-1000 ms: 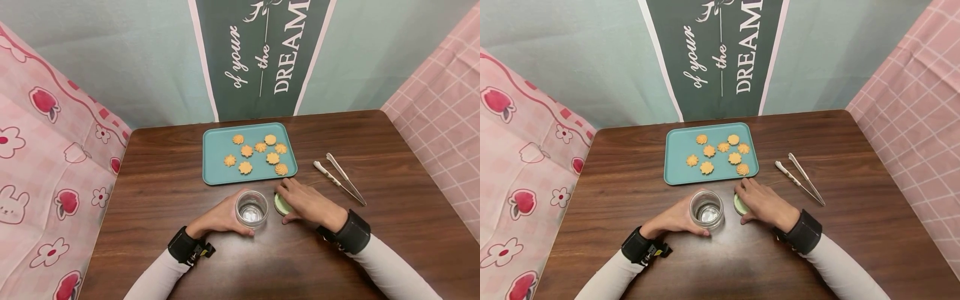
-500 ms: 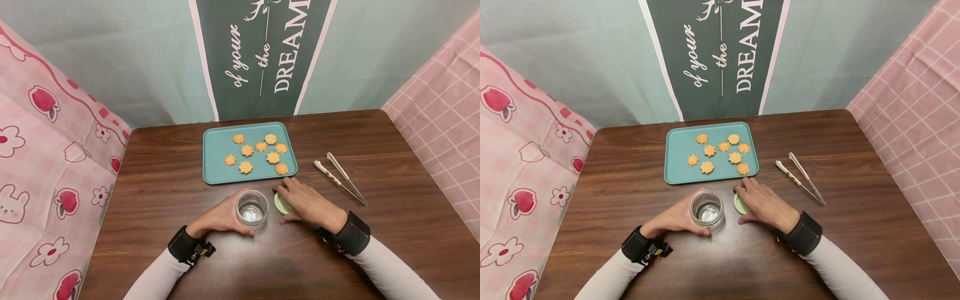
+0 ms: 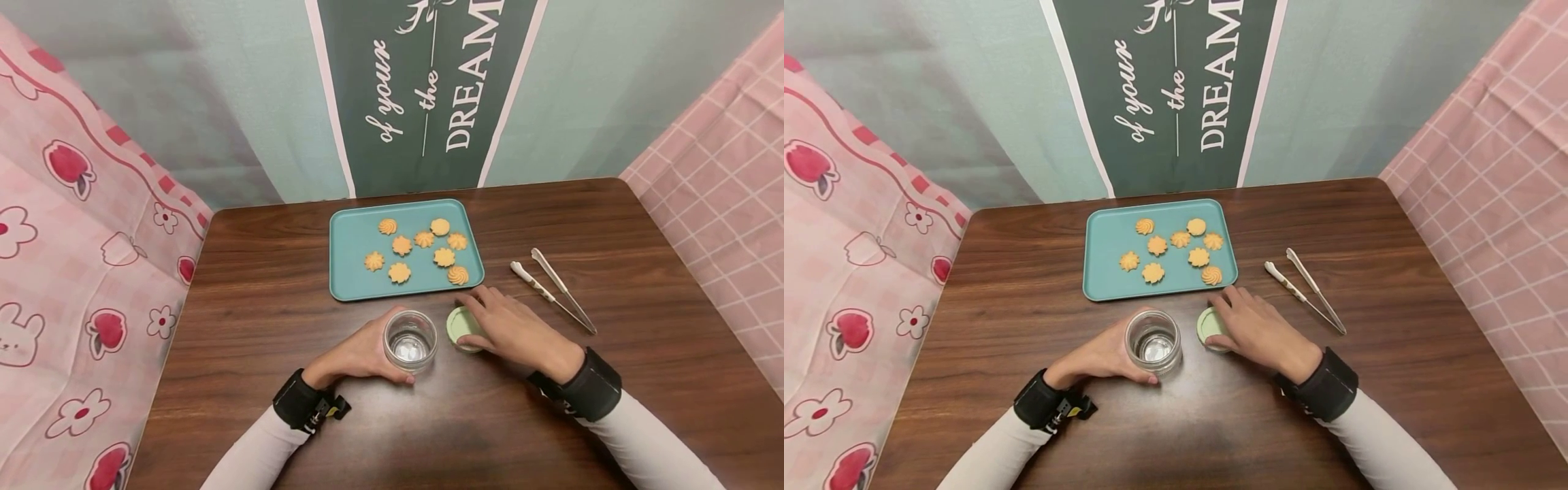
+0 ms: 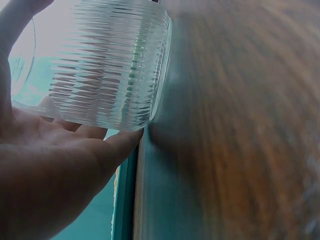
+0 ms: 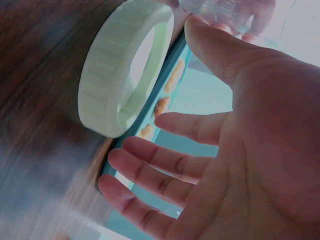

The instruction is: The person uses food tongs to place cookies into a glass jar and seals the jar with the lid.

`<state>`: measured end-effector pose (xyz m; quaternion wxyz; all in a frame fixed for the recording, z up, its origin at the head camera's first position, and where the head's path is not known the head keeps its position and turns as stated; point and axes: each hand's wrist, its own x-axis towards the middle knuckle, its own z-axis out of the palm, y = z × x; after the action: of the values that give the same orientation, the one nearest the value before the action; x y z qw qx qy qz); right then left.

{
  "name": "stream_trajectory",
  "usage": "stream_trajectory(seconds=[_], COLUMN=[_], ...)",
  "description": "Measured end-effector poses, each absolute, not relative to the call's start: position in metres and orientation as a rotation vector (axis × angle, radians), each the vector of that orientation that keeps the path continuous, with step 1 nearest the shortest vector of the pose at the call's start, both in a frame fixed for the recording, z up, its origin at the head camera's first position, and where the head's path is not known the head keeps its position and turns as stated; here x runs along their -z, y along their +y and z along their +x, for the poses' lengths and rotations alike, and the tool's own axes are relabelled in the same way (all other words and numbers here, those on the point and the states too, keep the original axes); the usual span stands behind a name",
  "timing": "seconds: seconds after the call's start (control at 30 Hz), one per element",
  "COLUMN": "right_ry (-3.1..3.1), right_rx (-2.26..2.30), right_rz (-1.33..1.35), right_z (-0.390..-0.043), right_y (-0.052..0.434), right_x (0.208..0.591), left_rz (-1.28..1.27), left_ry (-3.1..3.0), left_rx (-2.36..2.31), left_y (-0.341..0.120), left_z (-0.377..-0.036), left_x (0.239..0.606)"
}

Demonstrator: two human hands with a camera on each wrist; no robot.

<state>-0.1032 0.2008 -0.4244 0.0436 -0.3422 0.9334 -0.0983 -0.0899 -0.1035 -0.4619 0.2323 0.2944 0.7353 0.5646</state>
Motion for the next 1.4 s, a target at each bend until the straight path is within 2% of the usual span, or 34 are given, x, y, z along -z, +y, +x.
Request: stream_trajectory(seconds=[0.47,0.87,1.4], right_ry=[2.991,3.143,3.213], right_rx=[0.331,0.282,0.317], right_rz=[-1.037,-0.885,-0.433], right_z=[-0.106,-0.111,-0.110], right_y=[0.229,0.253,0.281], right_x=[0.414,0.415,0.432], left_rz=[0.817,0.826,0.825], left_ry=[1.998,1.990,1.997], left_rx=[-1.577,-1.580,-1.577], left_y=[-0.105,-0.105,-0.105], left_z=[-0.090,-0.089,-0.088], left_x=[0.461,0.461,0.460])
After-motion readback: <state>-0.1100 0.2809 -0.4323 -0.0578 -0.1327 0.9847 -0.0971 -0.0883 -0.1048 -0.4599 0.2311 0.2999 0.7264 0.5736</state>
